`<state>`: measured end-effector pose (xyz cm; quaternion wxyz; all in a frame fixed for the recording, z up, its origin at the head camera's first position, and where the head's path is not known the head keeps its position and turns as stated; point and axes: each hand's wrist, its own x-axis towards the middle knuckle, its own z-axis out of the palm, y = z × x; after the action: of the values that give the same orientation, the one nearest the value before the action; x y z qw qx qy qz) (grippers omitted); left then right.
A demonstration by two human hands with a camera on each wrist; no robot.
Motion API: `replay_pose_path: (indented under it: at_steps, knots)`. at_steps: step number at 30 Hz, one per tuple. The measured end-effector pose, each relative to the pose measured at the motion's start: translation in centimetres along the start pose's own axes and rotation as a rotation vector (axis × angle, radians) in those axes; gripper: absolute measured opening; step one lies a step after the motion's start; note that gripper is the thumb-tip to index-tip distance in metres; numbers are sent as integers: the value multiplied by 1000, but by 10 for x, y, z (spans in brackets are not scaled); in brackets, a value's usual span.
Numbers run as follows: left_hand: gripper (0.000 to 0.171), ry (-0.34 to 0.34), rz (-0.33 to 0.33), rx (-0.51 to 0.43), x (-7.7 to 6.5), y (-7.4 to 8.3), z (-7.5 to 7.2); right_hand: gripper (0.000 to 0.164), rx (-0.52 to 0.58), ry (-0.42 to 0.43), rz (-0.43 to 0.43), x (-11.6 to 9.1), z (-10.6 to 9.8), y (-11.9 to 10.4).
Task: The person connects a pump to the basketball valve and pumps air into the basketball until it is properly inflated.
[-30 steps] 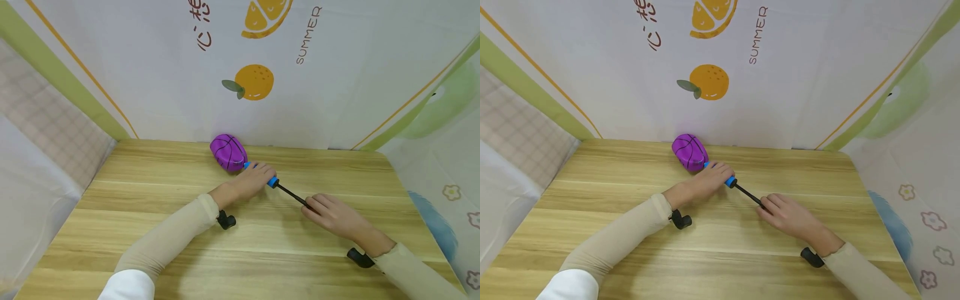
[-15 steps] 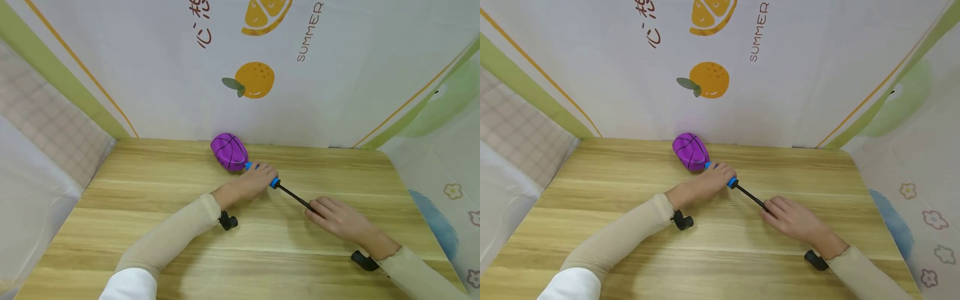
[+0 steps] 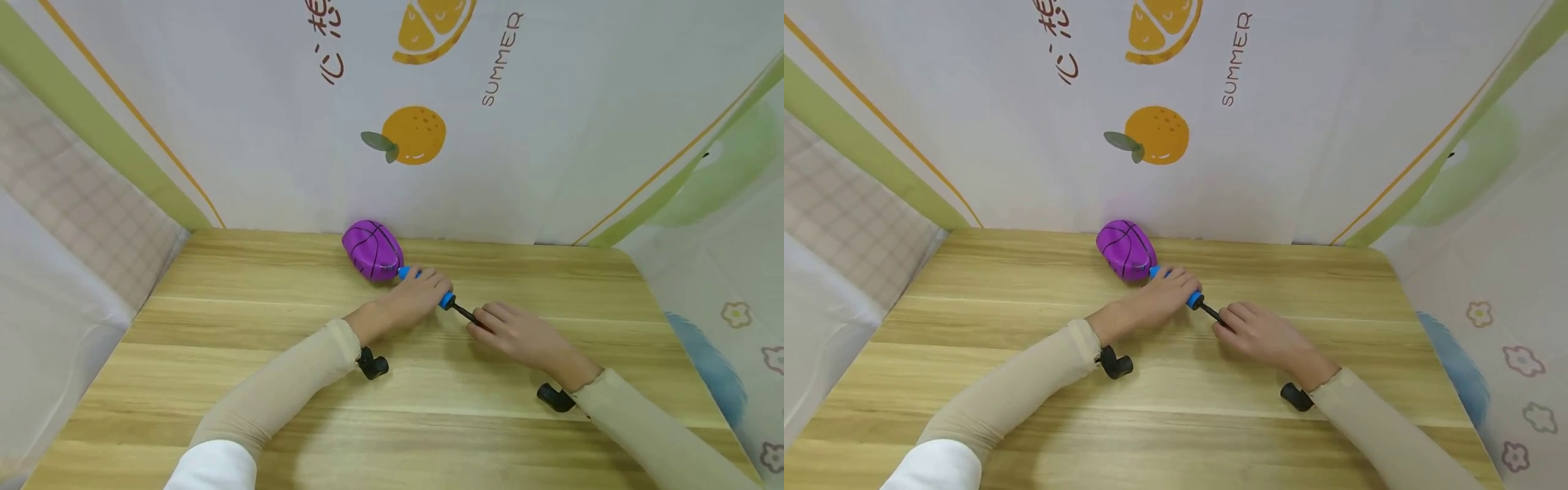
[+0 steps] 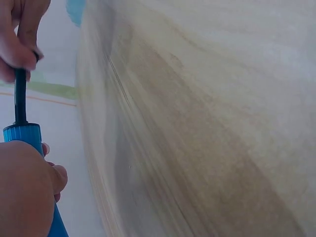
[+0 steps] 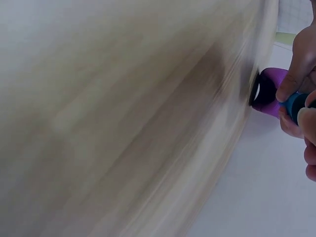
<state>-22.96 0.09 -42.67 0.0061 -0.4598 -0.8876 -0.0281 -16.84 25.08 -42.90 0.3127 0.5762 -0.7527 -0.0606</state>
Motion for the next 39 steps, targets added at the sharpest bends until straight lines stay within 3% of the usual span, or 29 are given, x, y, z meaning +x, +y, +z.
replay_pose_path:
  at_steps: [10, 20, 39]
  knots:
    - [25, 7, 20, -8, -2, 3, 0, 44, -38, -28, 6, 19, 13, 3]
    - [37, 21, 64, -59, -5, -9, 2, 42, -60, 4, -18, 24, 11, 1]
    - [45, -10, 31, -71, -5, -7, -2, 37, 18, -23, 35, -26, -25, -16]
